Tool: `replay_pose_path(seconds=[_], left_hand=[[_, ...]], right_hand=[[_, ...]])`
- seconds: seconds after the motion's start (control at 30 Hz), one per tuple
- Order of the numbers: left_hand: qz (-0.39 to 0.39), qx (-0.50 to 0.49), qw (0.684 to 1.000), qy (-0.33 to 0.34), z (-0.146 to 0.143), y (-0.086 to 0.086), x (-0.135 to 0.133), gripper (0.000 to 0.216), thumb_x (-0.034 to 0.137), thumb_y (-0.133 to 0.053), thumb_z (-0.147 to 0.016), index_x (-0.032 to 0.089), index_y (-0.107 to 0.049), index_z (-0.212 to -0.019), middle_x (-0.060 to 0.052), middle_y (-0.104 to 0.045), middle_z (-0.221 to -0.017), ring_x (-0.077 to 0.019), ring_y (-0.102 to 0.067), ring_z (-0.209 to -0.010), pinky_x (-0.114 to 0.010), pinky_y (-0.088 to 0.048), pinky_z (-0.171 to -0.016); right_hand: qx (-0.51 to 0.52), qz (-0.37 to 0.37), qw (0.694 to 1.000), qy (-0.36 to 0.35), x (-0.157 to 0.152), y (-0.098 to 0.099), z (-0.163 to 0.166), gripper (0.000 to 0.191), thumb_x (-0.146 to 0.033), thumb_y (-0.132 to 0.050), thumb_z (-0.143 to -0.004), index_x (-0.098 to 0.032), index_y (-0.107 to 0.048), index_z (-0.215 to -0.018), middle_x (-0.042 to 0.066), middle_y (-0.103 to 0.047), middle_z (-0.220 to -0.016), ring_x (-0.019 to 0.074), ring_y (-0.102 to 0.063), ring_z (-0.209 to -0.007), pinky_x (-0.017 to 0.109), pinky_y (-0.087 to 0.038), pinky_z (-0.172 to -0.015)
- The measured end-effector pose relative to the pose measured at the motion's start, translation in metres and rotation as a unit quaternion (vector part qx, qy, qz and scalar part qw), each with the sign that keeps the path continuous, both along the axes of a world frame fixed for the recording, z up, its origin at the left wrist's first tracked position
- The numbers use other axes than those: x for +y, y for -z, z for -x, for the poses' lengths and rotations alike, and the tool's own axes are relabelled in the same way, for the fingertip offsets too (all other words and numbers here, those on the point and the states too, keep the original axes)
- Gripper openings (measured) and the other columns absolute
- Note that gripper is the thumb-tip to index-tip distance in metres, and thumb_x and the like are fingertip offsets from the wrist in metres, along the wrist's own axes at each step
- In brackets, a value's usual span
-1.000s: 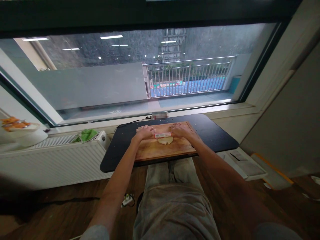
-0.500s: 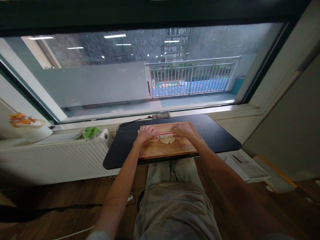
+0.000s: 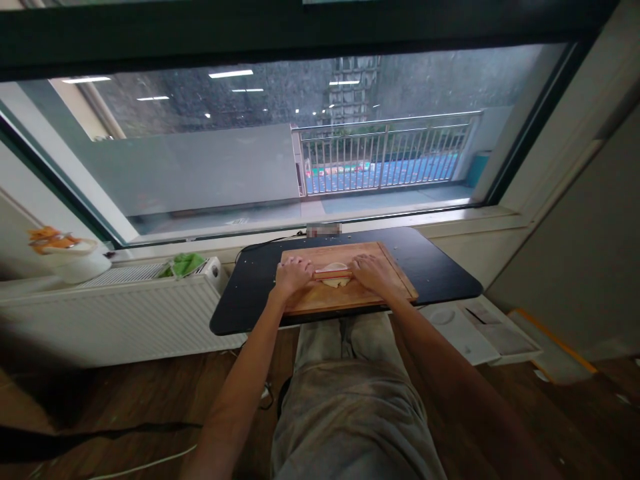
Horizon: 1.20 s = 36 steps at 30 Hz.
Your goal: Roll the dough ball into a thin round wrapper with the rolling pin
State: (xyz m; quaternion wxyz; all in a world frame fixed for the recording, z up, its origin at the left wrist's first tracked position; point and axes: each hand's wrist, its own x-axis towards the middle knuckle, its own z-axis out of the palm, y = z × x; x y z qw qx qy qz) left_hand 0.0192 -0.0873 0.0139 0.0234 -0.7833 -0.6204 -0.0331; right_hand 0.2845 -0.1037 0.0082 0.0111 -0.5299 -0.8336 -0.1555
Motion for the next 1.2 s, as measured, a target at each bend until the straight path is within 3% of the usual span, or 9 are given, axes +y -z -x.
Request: replay_pose_path(seconds=[0.2,0.37,0.5,0.63,1.2], left_hand=[[-0.021,0.0,1.0,0.003,-0.001,0.002,-0.016,0.044,0.043,-0.04,-0.117,0.029,-0.075,-0.14,-0.012,-0.069,-0.153,-0.0317,-0.061,-0.14,-0.046,-0.052,-0.115],[-0.019,0.024,0.999,0.03,0.0,0.0,-0.025,0.042,0.052,-0.054,-0.113,0.029,-0.074,-0.141,-0.014,-0.068,-0.153,-0.0344,-0.061,-0.139,-0.046,-0.053,-0.111],[-0.026,0.013,0.999,0.015,-0.001,0.001,-0.029,0.044,0.043,-0.042,-0.116,0.027,-0.075,-0.14,-0.013,-0.069,-0.153,-0.033,-0.064,-0.136,-0.046,-0.054,-0.109],[-0.03,-0.004,1.0,-0.001,-0.003,0.001,-0.033,0.048,0.037,-0.034,-0.117,0.028,-0.077,-0.137,-0.01,-0.071,-0.151,-0.031,-0.065,-0.136,-0.044,-0.053,-0.109],[-0.034,-0.024,0.999,-0.002,-0.003,0.002,-0.042,0.051,0.039,-0.033,-0.117,0.027,-0.072,-0.147,-0.01,-0.069,-0.157,-0.0329,-0.062,-0.141,-0.047,-0.051,-0.111]], right_hand=[[0.04,0.009,0.997,0.072,-0.022,-0.008,0.008,0.037,-0.019,-0.044,-0.115,-0.011,-0.078,-0.127,0.021,-0.08,-0.127,0.0309,-0.075,-0.118,0.037,-0.054,-0.096],[0.098,-0.001,0.99,0.102,-0.031,-0.007,0.012,0.043,-0.022,-0.038,-0.117,-0.014,-0.08,-0.12,0.017,-0.082,-0.127,0.0284,-0.075,-0.118,0.034,-0.053,-0.097],[0.141,-0.012,0.983,0.121,-0.036,-0.006,0.014,0.044,-0.025,-0.039,-0.117,-0.015,-0.081,-0.113,0.015,-0.083,-0.125,0.0262,-0.075,-0.117,0.031,-0.052,-0.096],[0.165,-0.018,0.978,0.127,-0.041,-0.005,0.015,0.044,-0.025,-0.039,-0.117,-0.015,-0.081,-0.109,0.016,-0.083,-0.124,0.0251,-0.075,-0.115,0.03,-0.052,-0.094],[0.18,-0.03,0.975,0.129,-0.045,0.0,0.016,0.044,-0.025,-0.038,-0.116,-0.016,-0.081,-0.111,0.015,-0.083,-0.127,0.025,-0.074,-0.118,0.029,-0.051,-0.096]])
